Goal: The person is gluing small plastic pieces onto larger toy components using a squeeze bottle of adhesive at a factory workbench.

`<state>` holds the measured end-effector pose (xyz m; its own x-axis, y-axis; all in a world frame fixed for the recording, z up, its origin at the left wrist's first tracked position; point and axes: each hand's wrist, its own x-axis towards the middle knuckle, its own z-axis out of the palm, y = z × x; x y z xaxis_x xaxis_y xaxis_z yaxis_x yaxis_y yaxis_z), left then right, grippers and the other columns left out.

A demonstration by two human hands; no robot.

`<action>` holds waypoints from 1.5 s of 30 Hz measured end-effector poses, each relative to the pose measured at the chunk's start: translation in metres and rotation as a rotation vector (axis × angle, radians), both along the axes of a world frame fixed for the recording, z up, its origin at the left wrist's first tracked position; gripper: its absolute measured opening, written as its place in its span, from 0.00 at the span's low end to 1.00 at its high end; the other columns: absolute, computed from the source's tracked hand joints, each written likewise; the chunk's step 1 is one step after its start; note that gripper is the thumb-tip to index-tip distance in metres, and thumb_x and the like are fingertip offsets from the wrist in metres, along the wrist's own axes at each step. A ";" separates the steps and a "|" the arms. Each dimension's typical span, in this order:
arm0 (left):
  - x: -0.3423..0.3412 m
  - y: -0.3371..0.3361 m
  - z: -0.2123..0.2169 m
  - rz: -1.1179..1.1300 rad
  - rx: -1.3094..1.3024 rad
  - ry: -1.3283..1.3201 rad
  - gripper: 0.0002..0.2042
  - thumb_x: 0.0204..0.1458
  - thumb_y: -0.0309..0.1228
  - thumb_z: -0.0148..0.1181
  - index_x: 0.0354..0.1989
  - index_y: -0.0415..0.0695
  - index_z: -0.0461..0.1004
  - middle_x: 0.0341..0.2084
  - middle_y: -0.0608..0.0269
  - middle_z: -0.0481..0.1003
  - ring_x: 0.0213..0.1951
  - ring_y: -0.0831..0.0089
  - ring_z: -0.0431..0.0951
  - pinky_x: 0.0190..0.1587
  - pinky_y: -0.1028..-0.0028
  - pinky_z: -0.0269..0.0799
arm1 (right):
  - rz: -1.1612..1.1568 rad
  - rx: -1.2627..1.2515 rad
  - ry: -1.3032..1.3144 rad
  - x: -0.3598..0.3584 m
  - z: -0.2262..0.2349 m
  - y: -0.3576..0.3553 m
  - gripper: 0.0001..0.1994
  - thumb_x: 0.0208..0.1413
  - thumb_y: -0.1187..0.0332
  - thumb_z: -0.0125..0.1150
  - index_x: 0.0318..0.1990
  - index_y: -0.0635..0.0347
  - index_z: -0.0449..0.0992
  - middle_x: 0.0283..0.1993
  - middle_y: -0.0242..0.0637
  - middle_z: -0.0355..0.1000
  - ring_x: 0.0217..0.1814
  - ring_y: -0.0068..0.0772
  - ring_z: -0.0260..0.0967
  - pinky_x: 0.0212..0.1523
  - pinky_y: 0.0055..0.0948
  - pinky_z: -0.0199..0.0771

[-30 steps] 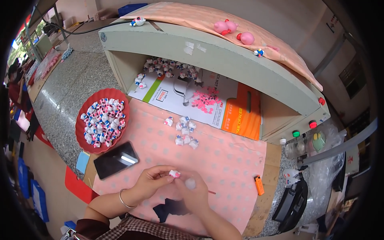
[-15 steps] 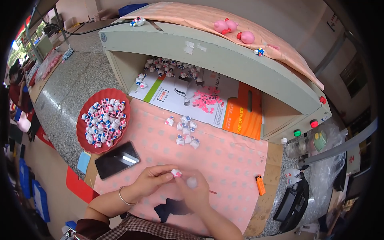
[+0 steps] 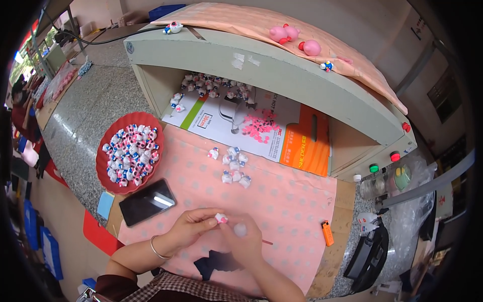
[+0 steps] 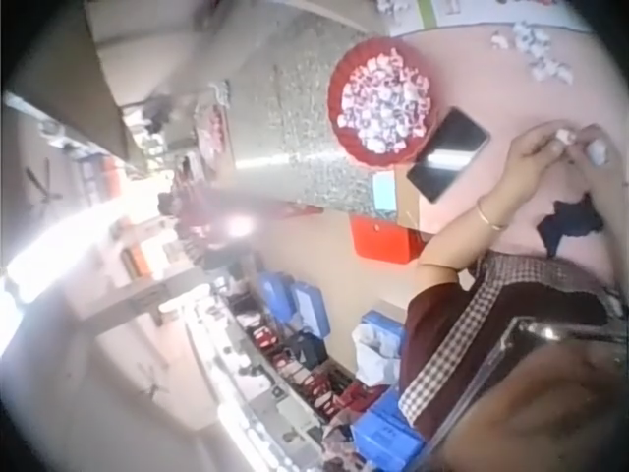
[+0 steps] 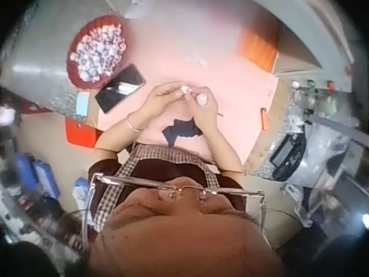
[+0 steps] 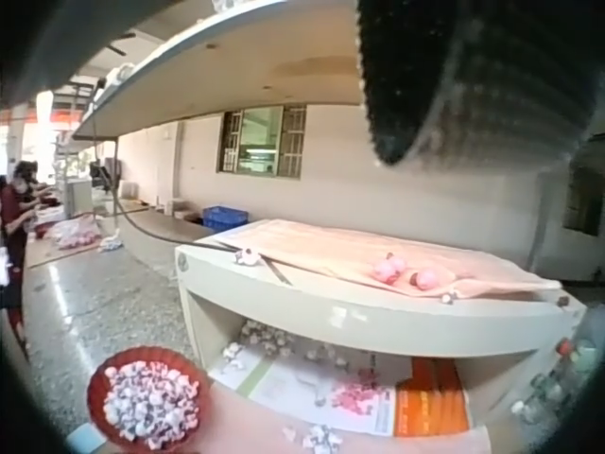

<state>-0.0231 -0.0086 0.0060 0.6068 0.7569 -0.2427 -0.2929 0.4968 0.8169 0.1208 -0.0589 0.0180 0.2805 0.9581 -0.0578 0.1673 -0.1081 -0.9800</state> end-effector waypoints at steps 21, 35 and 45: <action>-0.092 0.021 0.049 0.766 -0.184 -0.508 0.18 0.54 0.35 0.46 0.51 0.39 0.58 0.48 0.57 0.64 0.47 0.72 0.66 0.49 0.77 0.64 | -0.119 0.020 0.248 -0.054 0.021 -0.017 0.13 0.46 0.80 0.52 0.41 0.65 0.63 0.30 0.33 0.63 0.27 0.18 0.61 0.30 0.16 0.66; -0.045 0.070 0.037 0.446 1.171 0.919 0.18 0.44 0.31 0.55 0.46 0.42 0.64 0.39 0.51 0.66 0.41 0.59 0.69 0.41 0.67 0.67 | 0.025 0.031 0.194 -0.025 0.036 -0.039 0.19 0.51 0.76 0.47 0.51 0.69 0.56 0.39 0.38 0.65 0.41 0.27 0.65 0.36 0.24 0.70; -0.061 0.054 0.025 0.095 1.187 1.011 0.09 0.43 0.30 0.54 0.34 0.45 0.69 0.32 0.54 0.65 0.33 0.58 0.71 0.36 0.65 0.68 | -0.079 0.094 0.100 -0.038 0.050 -0.045 0.20 0.52 0.74 0.47 0.53 0.67 0.57 0.38 0.37 0.65 0.39 0.24 0.64 0.34 0.22 0.69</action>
<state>-0.0841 0.0454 0.0312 0.5074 0.8286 0.2365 0.6082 -0.5387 0.5830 0.0828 -0.1039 0.0675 0.3522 0.9359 -0.0008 0.0629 -0.0245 -0.9977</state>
